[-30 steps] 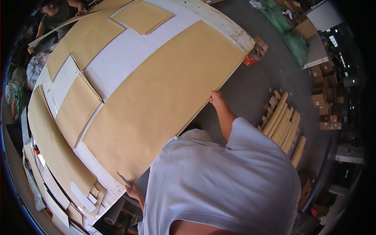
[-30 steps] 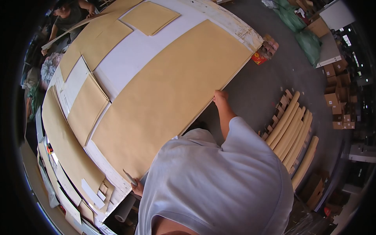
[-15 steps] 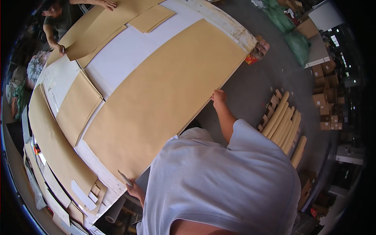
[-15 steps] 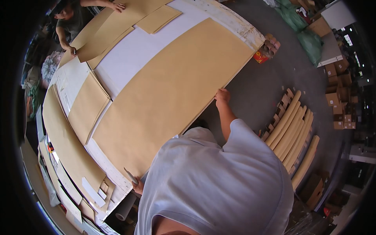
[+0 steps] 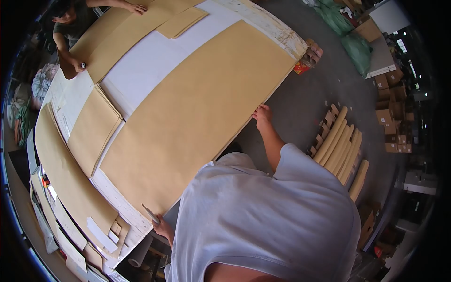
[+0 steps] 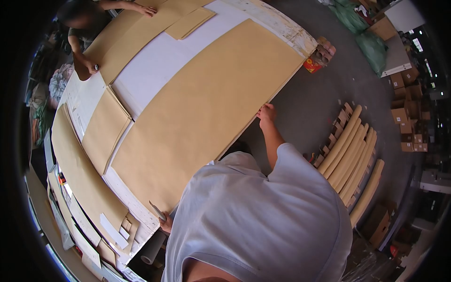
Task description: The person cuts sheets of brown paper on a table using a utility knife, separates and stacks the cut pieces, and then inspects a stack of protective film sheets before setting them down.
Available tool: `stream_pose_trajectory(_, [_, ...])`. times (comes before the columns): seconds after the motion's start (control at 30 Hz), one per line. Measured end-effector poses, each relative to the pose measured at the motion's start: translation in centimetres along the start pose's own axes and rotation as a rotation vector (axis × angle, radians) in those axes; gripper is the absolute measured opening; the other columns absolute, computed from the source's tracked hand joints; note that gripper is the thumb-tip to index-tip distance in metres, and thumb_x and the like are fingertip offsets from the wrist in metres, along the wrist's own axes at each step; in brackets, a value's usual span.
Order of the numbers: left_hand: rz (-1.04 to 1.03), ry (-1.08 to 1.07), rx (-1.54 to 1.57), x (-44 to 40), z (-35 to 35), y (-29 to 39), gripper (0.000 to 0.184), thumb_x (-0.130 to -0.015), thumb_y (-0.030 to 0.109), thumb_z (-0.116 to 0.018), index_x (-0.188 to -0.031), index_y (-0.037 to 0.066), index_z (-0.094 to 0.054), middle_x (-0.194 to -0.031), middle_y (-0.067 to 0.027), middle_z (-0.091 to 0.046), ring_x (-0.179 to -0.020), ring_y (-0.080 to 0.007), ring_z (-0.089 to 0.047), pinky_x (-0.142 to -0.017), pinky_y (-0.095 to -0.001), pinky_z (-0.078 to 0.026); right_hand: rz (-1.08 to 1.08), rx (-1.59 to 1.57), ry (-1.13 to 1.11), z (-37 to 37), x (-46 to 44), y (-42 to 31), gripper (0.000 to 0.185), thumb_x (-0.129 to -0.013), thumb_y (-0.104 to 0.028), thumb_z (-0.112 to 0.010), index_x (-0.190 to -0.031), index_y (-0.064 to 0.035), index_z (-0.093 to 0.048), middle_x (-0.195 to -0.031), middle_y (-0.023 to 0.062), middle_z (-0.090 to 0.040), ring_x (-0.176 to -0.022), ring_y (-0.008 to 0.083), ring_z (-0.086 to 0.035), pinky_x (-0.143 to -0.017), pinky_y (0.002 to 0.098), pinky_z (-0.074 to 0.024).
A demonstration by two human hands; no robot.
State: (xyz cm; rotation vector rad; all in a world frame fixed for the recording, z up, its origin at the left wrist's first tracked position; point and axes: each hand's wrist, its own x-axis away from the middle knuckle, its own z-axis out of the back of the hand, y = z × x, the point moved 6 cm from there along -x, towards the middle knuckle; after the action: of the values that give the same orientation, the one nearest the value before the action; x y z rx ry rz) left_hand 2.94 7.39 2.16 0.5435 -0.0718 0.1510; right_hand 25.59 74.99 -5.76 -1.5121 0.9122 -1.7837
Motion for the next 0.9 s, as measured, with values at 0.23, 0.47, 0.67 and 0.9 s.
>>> stream_pose_trajectory(0.23, [0.053, 0.016, 0.003, 0.3, 0.1, 0.5, 0.024, -0.087, 0.025, -0.067, -0.091, 0.001, -0.066, -0.08, -0.0158, -0.067, -0.076, -0.0289, -0.065, -0.07, -0.0411, -0.049, -0.047, -0.036, -0.016, 0.1, -1.2, 0.9, 0.019, -0.1, -0.017, -0.056, -0.115, -0.0067, -0.055, -0.098, 0.0105, -0.068, -0.08, 0.0227, -0.067, -0.073, 0.0379, -0.0574])
stream_pose_trajectory(0.47, [0.021, 0.043, 0.032, 0.0, -0.4, -0.7, 0.023, -0.087, 0.025, -0.068, -0.09, 0.002, -0.066, -0.078, -0.0143, -0.067, -0.075, -0.0278, -0.065, -0.07, -0.0405, -0.049, -0.152, -0.027, -0.045, 0.2, -1.1, 0.7, 0.024, -0.102, -0.019, -0.052, -0.121, -0.0048, -0.054, -0.101, 0.0102, -0.068, -0.085, 0.0241, -0.067, -0.079, 0.0422, -0.0574])
stream_pose_trajectory(0.67, [0.041, 0.027, 0.006, -0.2, -0.4, -1.0, 0.024, -0.087, 0.025, -0.068, -0.09, 0.002, -0.066, -0.078, -0.0157, -0.068, -0.074, -0.0299, -0.065, -0.069, -0.0419, -0.049, 0.008, 0.317, 0.032, 0.3, -0.7, -1.4, 0.021, -0.095, -0.021, -0.06, -0.106, -0.0034, -0.057, -0.084, 0.0086, -0.068, -0.066, 0.0195, -0.067, -0.059, 0.0353, -0.0572])
stream_pose_trajectory(0.9, [0.027, 0.032, -0.02, -0.1, -0.4, -0.9, 0.025, -0.087, 0.026, -0.068, -0.091, 0.002, -0.067, -0.08, -0.0171, -0.068, -0.076, -0.0335, -0.066, -0.07, -0.0437, -0.049, 0.012, 0.339, 0.028, 0.5, -2.8, -0.7, 0.011, -0.091, -0.017, -0.064, -0.09, -0.0064, -0.06, -0.076, 0.0034, -0.064, -0.057, 0.0151, -0.06, -0.052, 0.0306, -0.0528])
